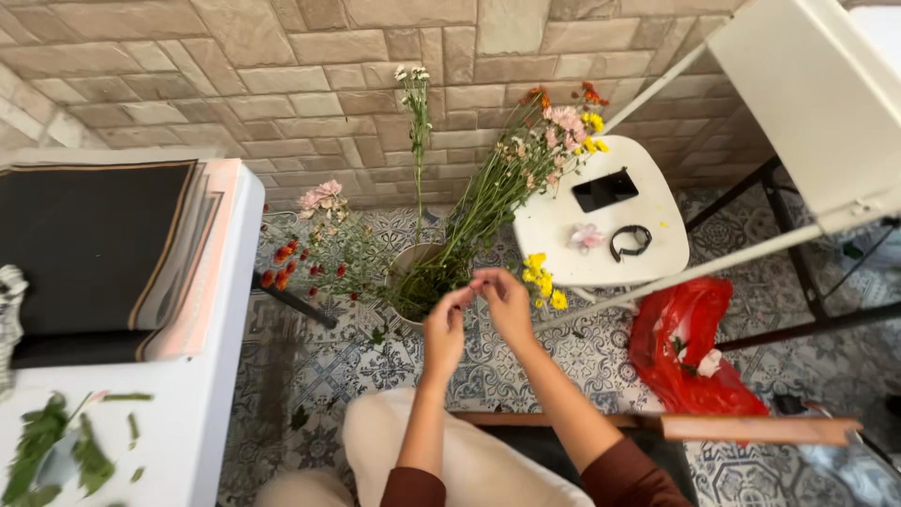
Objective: The person cleans stems of flowers with a cloth and by hand, and then arranges them in a vase.
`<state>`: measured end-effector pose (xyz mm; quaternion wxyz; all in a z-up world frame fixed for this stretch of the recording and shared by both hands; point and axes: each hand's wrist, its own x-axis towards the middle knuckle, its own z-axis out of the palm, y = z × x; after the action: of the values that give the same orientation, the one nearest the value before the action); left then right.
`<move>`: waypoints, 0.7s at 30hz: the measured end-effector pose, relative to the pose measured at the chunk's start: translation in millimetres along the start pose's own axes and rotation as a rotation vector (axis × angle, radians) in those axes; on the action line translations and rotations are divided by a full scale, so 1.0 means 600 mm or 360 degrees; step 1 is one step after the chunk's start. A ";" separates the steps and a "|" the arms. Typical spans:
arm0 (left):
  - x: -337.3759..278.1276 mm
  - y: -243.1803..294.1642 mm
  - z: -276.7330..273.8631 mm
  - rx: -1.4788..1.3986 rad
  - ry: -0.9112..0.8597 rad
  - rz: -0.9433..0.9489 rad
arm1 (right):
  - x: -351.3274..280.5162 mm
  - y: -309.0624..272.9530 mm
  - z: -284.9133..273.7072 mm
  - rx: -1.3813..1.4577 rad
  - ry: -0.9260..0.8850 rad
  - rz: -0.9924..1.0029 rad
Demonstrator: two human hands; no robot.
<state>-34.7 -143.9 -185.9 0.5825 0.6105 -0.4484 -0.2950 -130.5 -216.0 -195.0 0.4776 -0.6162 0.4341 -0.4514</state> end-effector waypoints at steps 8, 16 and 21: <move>-0.025 -0.243 0.036 -0.0121 0.0263 -0.0637 | 0.028 0.175 0.059 -0.0076 -0.0286 0.0444; -0.035 -0.239 0.006 -0.0528 0.0427 -0.1160 | 0.022 0.291 0.062 0.0840 0.0492 0.1335; -0.050 -0.290 0.025 -0.0316 0.0242 -0.1138 | 0.055 0.298 0.044 0.0838 0.0517 0.1082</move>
<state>-25.2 -137.9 -362.9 0.5308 0.6891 -0.1317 -0.4754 -116.3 -272.6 -369.1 0.6648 -0.2177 0.5514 -0.4546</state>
